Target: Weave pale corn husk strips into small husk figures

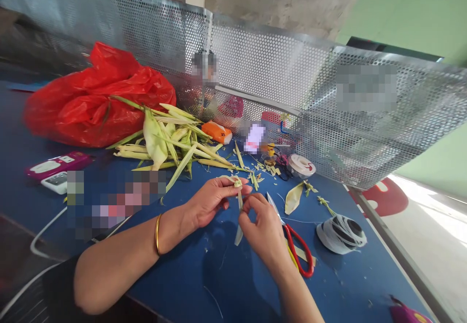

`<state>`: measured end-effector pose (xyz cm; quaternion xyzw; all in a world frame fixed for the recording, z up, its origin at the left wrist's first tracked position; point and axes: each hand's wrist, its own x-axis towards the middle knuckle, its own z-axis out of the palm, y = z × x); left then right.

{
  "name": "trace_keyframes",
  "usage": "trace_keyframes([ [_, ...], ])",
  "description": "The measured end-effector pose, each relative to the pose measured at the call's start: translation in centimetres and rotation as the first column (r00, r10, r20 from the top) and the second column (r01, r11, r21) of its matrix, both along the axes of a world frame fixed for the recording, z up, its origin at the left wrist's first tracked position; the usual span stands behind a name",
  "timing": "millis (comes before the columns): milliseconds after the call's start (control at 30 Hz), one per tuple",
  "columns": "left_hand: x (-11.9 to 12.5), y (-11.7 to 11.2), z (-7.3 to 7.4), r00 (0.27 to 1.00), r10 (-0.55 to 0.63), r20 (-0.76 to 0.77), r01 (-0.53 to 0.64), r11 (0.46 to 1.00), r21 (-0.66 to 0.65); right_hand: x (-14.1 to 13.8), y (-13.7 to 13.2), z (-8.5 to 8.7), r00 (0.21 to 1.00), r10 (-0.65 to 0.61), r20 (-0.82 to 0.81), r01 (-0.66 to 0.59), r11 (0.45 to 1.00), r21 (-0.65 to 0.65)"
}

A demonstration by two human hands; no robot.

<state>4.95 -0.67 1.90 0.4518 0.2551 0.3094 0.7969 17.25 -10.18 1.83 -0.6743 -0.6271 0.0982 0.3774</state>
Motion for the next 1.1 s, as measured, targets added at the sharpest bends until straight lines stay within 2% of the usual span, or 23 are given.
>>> trace_keyframes([
  [267,0.1,0.3,-0.1,0.996,-0.047,0.072,0.049,0.998,-0.027,0.6,-0.3,0.4,0.994,0.061,-0.089,-0.069,0.993,-0.094],
  [400,-0.1,0.5,-0.1,0.993,-0.084,0.082,0.085,0.996,-0.008,1.7,0.0,0.3,0.973,-0.102,-0.207,0.117,0.991,0.062],
  [467,-0.2,0.5,-0.1,0.987,-0.133,0.086,0.133,0.991,0.014,2.0,0.3,0.0,0.965,-0.121,-0.233,0.159,0.976,0.150],
  [600,-0.2,0.3,-0.1,0.974,-0.210,0.086,0.210,0.978,0.008,1.8,0.7,-0.5,0.978,-0.083,-0.192,0.125,0.968,0.219],
  [833,-0.2,0.2,-0.2,0.978,-0.198,0.068,0.201,0.979,-0.030,0.9,0.4,-0.5,0.978,-0.179,-0.104,0.197,0.960,0.200],
  [1100,0.0,0.1,0.1,0.989,-0.148,0.025,0.150,0.981,-0.123,1.5,-0.2,-0.3,0.908,-0.356,0.220,0.319,0.930,0.184],
])
